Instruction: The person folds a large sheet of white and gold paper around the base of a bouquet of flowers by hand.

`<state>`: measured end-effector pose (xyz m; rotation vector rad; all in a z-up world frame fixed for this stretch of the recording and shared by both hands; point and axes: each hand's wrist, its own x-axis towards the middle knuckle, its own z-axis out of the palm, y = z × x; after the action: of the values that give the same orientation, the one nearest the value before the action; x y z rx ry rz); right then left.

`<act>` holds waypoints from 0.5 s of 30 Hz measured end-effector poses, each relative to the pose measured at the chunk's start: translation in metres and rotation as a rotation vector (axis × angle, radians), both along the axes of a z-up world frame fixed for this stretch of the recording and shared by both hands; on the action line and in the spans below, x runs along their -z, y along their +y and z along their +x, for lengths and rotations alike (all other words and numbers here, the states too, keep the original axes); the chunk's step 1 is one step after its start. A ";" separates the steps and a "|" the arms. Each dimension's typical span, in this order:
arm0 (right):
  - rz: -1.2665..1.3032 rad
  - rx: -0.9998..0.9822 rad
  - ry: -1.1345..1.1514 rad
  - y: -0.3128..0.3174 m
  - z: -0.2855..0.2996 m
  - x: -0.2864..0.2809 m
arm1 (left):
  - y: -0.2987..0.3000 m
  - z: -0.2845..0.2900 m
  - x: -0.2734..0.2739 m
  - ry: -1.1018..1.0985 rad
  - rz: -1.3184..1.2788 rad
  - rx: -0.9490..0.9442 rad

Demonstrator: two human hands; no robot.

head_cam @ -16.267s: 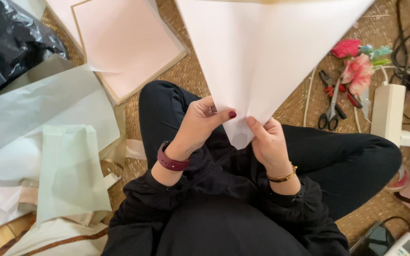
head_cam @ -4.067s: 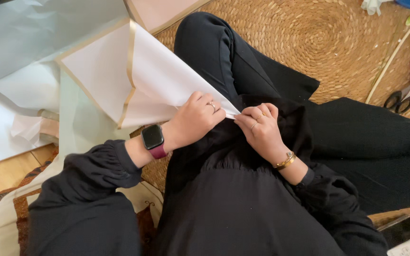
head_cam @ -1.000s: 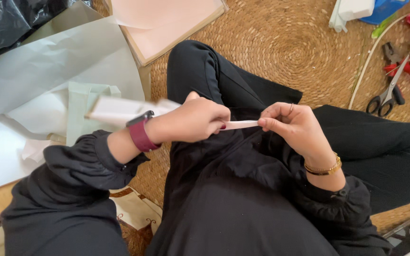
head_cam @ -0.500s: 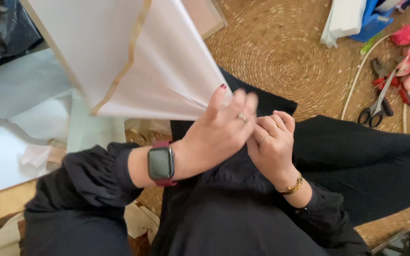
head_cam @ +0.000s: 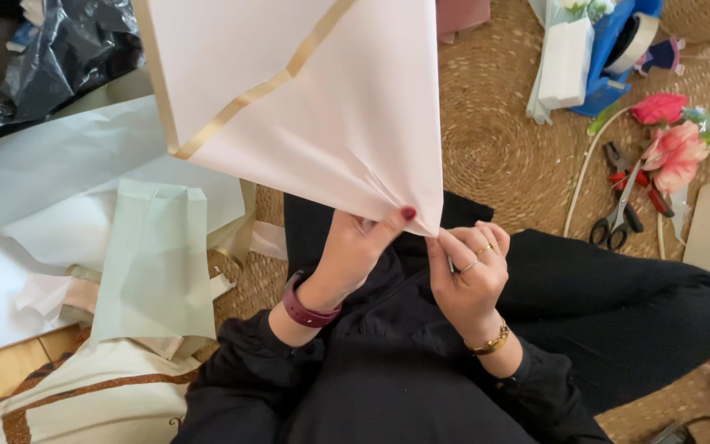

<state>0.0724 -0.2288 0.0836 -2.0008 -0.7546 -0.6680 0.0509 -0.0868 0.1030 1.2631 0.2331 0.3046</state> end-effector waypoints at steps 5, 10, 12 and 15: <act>-0.006 -0.005 0.010 -0.001 -0.001 0.007 | 0.012 0.015 -0.014 -0.035 -0.135 -0.218; 0.005 -0.026 -0.005 0.002 -0.002 0.013 | 0.033 0.026 -0.039 0.028 -0.357 -0.370; -0.021 -0.011 -0.023 0.004 -0.004 0.015 | 0.043 0.032 -0.040 0.024 -0.415 -0.450; -0.031 -0.012 -0.043 0.007 -0.005 0.020 | 0.055 0.041 -0.036 0.080 -0.412 -0.547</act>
<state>0.0677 -0.2221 0.0631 -2.0144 -0.8065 -0.6980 0.0921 -0.0322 0.1389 0.7863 0.6790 0.6388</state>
